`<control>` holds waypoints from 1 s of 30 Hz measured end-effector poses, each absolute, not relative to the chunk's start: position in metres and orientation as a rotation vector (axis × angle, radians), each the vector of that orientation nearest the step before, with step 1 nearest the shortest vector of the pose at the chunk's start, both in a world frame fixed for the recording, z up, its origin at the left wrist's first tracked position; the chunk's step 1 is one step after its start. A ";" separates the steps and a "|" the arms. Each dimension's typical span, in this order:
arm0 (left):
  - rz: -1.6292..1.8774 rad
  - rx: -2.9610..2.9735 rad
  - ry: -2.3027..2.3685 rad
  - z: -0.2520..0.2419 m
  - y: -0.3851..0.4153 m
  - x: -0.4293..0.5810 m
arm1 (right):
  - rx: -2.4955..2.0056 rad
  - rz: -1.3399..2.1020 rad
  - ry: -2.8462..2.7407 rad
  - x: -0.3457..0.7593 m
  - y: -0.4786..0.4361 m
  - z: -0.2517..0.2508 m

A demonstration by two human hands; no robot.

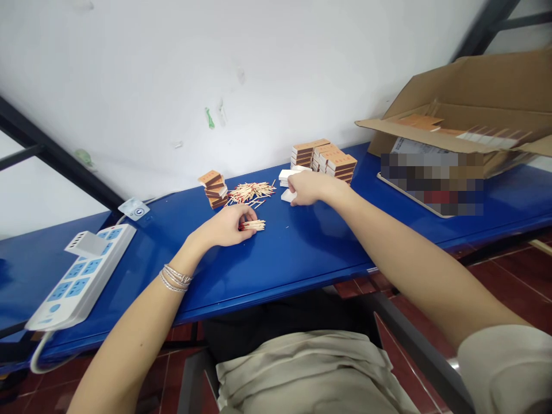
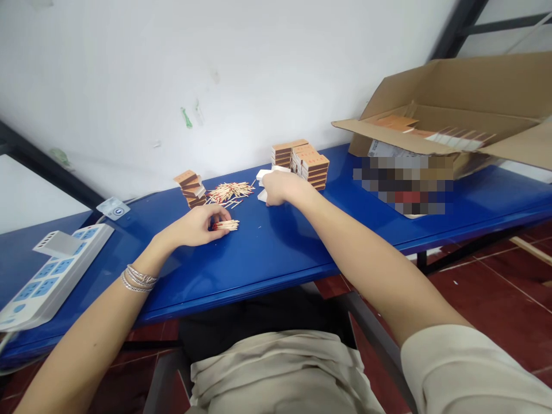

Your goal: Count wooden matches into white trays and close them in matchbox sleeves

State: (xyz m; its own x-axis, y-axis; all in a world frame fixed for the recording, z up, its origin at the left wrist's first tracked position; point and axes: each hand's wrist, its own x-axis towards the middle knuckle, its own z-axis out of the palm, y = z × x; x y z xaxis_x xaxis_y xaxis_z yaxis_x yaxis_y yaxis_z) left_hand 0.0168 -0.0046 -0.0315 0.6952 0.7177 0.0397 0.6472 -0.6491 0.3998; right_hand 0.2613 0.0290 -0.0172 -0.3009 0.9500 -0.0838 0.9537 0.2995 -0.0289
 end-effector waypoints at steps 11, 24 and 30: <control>0.282 2.547 1.143 -0.031 0.001 0.012 | 1.211 -0.922 2.835 0.245 0.020 -0.024; 0.336 2.547 1.118 -0.037 0.004 0.013 | 1.350 -0.939 3.108 0.233 0.029 -0.043; 0.405 2.656 1.105 -0.042 0.008 0.015 | 1.320 -0.877 3.155 0.223 0.030 -0.053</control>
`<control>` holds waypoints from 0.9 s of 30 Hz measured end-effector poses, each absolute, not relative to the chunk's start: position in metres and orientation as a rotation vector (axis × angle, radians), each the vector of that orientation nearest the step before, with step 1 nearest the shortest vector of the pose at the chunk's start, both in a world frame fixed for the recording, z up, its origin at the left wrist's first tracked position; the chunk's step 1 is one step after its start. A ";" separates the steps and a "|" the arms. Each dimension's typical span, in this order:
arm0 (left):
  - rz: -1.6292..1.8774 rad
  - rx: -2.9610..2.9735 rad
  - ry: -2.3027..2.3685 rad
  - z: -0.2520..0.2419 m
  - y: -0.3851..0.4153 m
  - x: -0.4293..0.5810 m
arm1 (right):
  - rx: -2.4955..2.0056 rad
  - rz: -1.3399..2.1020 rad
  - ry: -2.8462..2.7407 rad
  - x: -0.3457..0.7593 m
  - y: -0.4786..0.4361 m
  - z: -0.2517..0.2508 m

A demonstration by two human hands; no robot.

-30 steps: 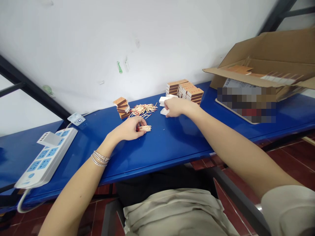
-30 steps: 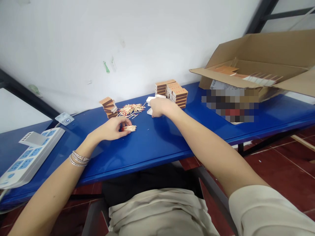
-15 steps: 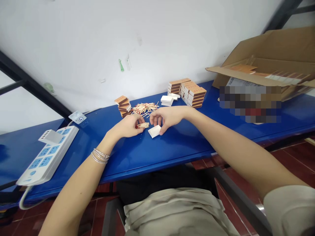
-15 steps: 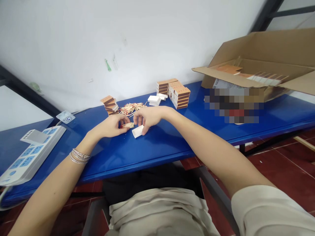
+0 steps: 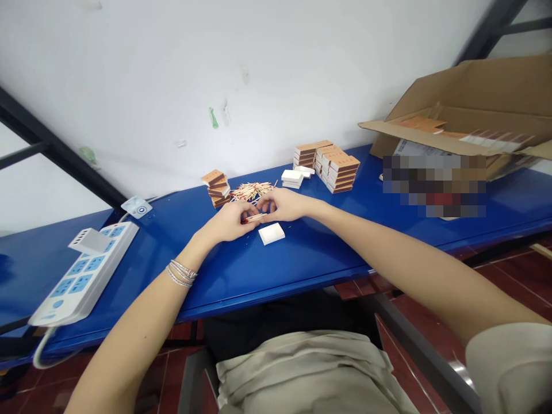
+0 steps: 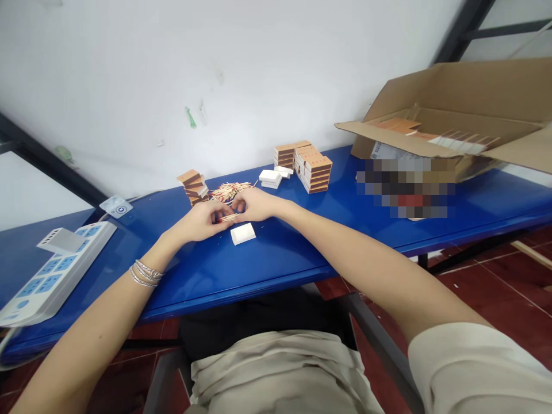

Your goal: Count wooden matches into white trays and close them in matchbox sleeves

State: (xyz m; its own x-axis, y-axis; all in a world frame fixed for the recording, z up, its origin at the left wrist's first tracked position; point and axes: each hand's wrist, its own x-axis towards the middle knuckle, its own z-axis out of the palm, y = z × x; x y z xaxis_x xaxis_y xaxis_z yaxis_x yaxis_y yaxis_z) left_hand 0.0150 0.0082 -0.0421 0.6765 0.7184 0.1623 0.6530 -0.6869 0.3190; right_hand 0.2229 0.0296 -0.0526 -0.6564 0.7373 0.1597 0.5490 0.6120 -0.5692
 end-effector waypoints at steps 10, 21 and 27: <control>0.383 2.797 1.029 -0.043 0.007 0.016 | -1.155 0.553 -2.485 0.218 0.027 -0.051; 0.153 3.021 1.183 -0.048 0.001 0.028 | -1.173 0.339 -2.602 0.212 0.026 -0.054; 0.253 2.981 1.148 -0.053 0.004 0.027 | -1.218 0.330 -2.658 0.211 0.023 -0.055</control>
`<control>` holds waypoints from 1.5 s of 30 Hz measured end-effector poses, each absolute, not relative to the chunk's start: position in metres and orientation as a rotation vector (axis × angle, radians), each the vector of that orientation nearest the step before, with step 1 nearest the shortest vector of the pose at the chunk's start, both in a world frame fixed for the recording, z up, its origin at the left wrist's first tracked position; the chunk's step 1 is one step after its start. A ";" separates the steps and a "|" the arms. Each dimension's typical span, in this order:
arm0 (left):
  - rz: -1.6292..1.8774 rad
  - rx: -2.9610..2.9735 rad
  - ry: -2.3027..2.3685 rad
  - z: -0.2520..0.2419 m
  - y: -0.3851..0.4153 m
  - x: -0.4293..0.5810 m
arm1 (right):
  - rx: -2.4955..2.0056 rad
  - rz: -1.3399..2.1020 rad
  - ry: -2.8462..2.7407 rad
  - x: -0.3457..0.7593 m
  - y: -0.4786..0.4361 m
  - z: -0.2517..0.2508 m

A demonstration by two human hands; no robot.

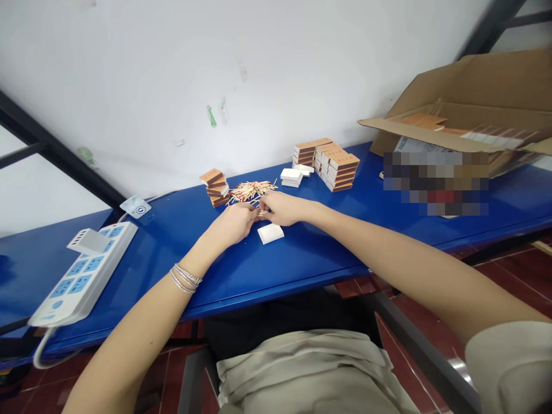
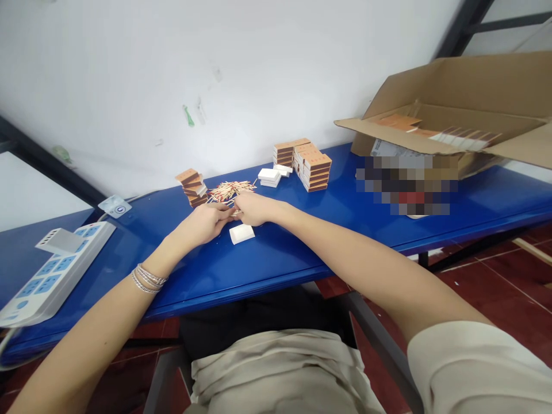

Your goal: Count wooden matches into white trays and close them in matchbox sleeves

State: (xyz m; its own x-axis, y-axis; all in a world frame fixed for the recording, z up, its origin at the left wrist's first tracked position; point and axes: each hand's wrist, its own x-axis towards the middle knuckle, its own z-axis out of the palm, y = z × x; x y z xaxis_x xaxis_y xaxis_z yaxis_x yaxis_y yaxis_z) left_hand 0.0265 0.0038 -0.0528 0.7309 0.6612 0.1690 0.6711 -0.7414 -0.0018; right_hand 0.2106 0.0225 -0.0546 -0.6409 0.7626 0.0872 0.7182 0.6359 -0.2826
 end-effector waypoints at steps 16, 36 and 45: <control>-0.298 -2.889 -0.943 -0.057 0.011 0.022 | -1.278 0.295 -2.726 0.208 0.018 -0.051; -0.357 -2.880 -0.958 -0.058 0.007 0.025 | -1.266 0.178 -2.814 0.208 0.018 -0.052; -0.306 -2.895 -0.927 -0.059 0.010 0.023 | -1.244 0.278 -2.765 0.210 0.018 -0.051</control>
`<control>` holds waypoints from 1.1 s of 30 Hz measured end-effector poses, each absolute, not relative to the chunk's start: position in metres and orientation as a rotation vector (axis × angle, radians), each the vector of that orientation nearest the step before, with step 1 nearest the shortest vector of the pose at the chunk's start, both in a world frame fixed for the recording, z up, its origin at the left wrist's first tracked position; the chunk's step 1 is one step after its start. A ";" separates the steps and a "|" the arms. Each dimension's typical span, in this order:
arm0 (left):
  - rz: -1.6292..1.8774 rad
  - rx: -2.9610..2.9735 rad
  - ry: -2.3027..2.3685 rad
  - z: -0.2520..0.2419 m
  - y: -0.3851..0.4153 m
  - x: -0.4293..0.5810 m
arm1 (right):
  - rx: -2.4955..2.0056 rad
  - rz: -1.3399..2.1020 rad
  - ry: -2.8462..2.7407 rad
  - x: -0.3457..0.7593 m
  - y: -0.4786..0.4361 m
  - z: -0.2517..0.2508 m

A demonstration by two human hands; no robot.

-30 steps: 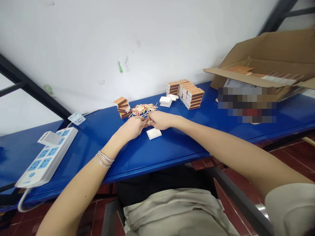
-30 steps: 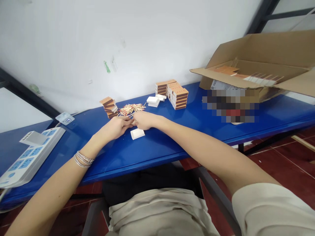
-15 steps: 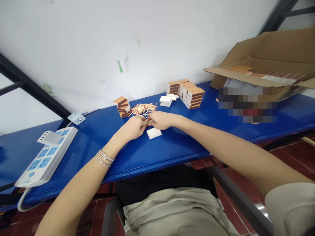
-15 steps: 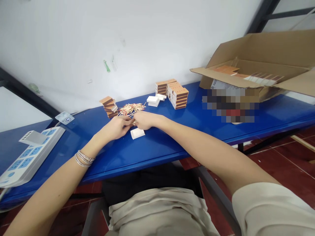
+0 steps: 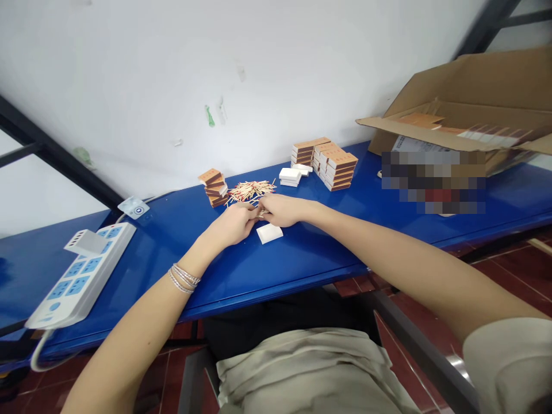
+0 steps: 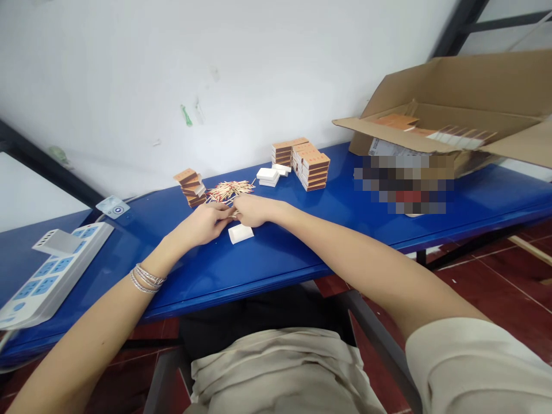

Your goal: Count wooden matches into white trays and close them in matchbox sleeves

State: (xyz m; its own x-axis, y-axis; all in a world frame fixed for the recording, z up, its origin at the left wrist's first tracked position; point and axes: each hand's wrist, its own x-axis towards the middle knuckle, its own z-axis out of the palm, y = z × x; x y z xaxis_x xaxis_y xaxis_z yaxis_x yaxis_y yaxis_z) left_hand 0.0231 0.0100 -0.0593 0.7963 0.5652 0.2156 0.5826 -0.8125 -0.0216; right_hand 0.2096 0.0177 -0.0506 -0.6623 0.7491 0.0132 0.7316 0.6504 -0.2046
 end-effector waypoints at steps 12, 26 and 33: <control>-0.273 -2.894 -0.961 -0.055 0.006 0.027 | -1.203 0.430 -2.558 0.224 0.025 -0.046; -0.260 -2.867 -1.000 -0.057 0.006 0.026 | -1.196 0.450 -2.570 0.220 0.021 -0.043; -0.200 -2.783 -1.159 -0.057 0.002 0.032 | -1.360 0.155 -2.648 0.213 0.008 -0.038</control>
State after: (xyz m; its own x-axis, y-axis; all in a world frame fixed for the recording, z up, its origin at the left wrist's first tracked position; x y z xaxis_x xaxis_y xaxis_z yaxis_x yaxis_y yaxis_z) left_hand 0.0325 0.0024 -0.0574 0.6980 0.6962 0.1676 0.7121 -0.6996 -0.0595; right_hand 0.2130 0.0085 -0.0380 -0.5735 0.8137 0.0948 0.7971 0.5810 -0.1649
